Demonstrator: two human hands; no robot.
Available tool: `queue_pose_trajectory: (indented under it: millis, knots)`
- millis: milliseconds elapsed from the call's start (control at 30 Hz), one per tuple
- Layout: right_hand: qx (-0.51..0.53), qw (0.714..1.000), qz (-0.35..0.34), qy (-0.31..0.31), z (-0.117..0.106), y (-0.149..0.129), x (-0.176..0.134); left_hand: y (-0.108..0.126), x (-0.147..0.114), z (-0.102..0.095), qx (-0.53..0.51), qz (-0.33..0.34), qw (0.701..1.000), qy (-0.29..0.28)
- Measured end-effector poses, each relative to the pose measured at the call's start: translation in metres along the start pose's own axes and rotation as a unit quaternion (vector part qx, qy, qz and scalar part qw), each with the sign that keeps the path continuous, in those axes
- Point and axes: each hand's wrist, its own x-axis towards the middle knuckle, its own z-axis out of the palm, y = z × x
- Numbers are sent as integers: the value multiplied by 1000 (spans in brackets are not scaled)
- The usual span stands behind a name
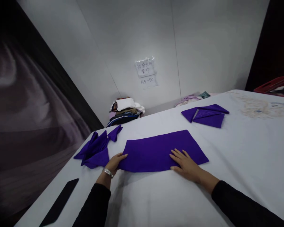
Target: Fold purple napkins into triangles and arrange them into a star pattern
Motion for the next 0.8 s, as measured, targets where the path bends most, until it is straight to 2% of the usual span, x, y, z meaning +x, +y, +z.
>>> queue_pose_trajectory:
  millis: [100, 200, 300, 400, 500, 567, 600, 667, 733, 800]
  knots:
    - [116, 992, 11, 53, -5, -4, 1, 34, -5, 11, -42, 33, 998, -46]
    - [290, 948, 58, 114, -8, -7, 4, 69, -5, 37, -54, 67, 991, -98]
    - [462, 868, 108, 143, -10, -4, 9, 97, 0, 85, -44, 99, 984, -142]
    - [616, 760, 133, 161, -16, 7, 12, 108, 6, 154, -17, 128, 978, -166]
    - [717, 656, 162, 167, -27, 21, 8, 97, 6, 226, 16, 147, 970, -194]
    - [752, 615, 184, 152, -36, 29, 3, 79, 2, 259, 38, 149, 965, -214]
    - [763, 601, 191, 140, -40, 31, 1, 70, -1, 267, 47, 153, 963, -217]
    - [781, 578, 204, 118, -45, 34, -3, 51, -6, 266, 60, 175, 961, -203]
    - [793, 555, 223, 115, -46, 34, -4, 34, -9, 247, 87, 234, 956, -157]
    - [796, 533, 258, 125, -45, 34, -3, 19, -10, 221, 144, 331, 929, -76]
